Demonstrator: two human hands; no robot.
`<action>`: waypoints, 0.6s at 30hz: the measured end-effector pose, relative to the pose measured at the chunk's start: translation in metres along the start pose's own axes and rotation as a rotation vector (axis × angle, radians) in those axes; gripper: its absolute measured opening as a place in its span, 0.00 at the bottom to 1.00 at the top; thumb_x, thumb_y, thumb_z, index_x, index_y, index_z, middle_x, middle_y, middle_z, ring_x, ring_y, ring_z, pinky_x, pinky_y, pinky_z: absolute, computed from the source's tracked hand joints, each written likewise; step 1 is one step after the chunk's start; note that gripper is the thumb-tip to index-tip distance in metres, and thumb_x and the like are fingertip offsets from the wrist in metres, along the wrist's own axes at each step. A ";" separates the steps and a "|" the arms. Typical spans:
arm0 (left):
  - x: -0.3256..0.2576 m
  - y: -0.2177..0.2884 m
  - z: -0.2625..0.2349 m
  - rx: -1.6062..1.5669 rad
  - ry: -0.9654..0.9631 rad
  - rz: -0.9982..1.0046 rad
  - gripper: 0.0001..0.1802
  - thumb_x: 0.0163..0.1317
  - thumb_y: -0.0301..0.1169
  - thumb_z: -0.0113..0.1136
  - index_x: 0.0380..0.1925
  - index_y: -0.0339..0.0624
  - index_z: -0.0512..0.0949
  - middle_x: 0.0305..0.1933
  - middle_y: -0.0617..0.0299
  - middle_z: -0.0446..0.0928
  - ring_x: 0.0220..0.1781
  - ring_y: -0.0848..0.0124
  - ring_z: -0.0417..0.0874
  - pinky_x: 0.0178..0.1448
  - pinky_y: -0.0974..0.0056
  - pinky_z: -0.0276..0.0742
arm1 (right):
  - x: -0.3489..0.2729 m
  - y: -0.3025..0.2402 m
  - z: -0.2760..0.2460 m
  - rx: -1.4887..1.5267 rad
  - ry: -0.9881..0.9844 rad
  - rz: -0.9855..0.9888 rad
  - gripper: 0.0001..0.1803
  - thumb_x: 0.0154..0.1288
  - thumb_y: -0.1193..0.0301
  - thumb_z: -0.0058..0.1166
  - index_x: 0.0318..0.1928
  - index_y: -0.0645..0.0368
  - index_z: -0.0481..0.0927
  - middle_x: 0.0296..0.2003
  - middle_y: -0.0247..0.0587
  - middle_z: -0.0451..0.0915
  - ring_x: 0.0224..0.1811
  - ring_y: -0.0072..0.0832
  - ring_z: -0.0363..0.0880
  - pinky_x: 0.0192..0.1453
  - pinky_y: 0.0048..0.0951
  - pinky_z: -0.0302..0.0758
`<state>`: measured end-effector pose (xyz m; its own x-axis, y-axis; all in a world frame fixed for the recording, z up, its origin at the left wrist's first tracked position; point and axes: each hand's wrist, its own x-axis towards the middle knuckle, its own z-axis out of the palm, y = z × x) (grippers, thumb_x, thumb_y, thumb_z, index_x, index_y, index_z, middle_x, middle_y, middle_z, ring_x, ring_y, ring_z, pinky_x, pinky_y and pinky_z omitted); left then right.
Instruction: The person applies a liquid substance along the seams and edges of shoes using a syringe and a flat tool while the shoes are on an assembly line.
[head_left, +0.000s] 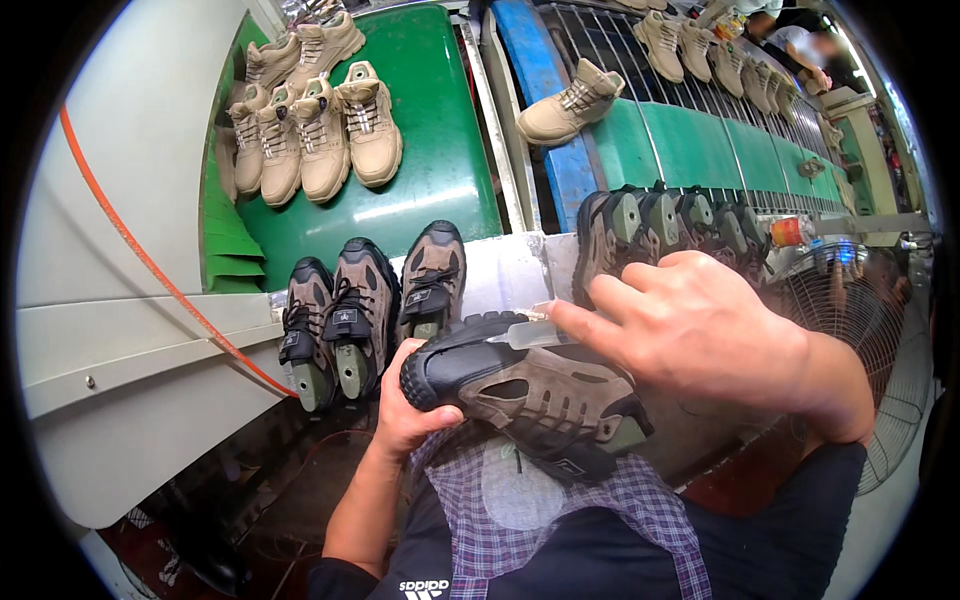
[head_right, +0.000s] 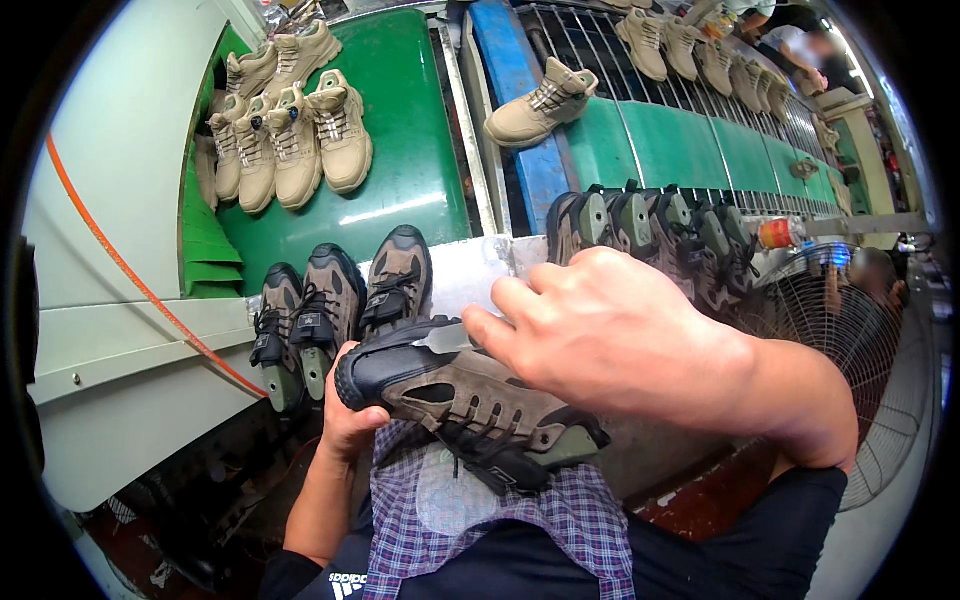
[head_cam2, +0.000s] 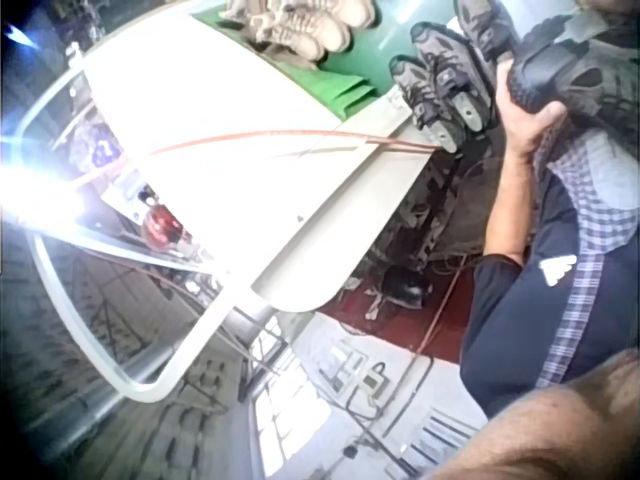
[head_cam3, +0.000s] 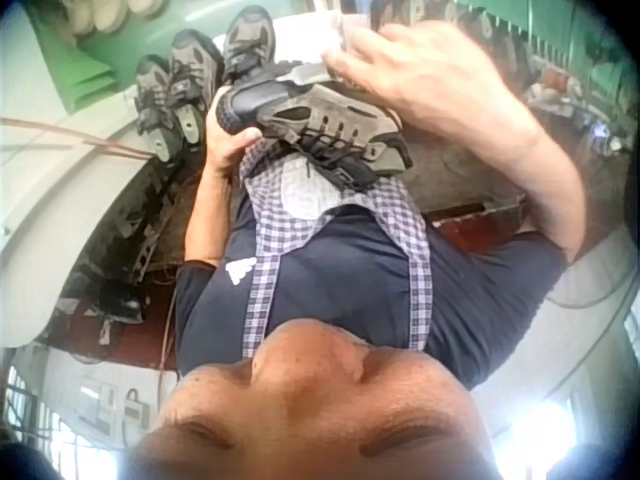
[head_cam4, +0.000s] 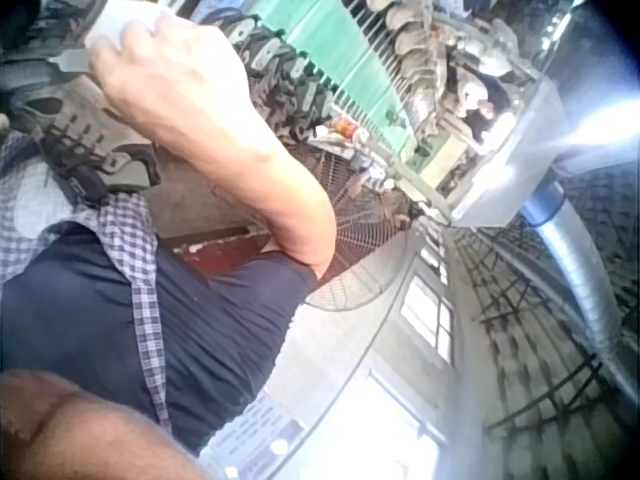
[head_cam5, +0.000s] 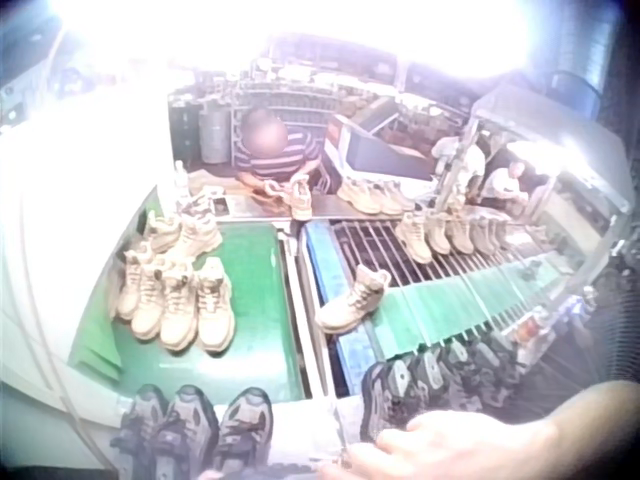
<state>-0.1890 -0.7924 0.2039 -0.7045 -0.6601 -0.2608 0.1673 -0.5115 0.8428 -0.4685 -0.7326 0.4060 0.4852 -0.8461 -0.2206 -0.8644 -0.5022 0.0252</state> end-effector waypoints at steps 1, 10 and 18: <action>0.000 -0.001 -0.001 0.000 0.001 0.002 0.44 0.39 0.42 0.87 0.53 0.35 0.72 0.49 0.61 0.78 0.51 0.73 0.79 0.59 0.66 0.74 | -0.002 -0.001 0.002 0.014 -0.012 0.016 0.17 0.59 0.69 0.56 0.49 0.62 0.80 0.28 0.34 0.77 0.27 0.28 0.82 0.28 0.27 0.77; 0.004 -0.007 -0.001 -0.097 0.004 0.003 0.46 0.39 0.43 0.86 0.55 0.34 0.71 0.51 0.59 0.79 0.52 0.70 0.80 0.60 0.64 0.75 | -0.025 -0.002 0.009 0.093 -0.019 0.137 0.25 0.59 0.69 0.58 0.58 0.58 0.78 0.31 0.33 0.77 0.29 0.29 0.81 0.32 0.31 0.78; 0.073 0.003 0.009 -0.316 -0.125 0.049 0.45 0.49 0.47 0.74 0.62 0.28 0.71 0.57 0.51 0.80 0.58 0.61 0.82 0.66 0.57 0.76 | -0.023 0.027 0.048 0.829 0.549 0.476 0.30 0.66 0.69 0.65 0.66 0.60 0.73 0.38 0.38 0.79 0.38 0.26 0.81 0.42 0.31 0.80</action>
<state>-0.2457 -0.8372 0.1920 -0.7659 -0.6258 -0.1476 0.3948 -0.6388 0.6603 -0.5092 -0.7185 0.3653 -0.1057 -0.9887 0.1067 -0.6991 -0.0024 -0.7151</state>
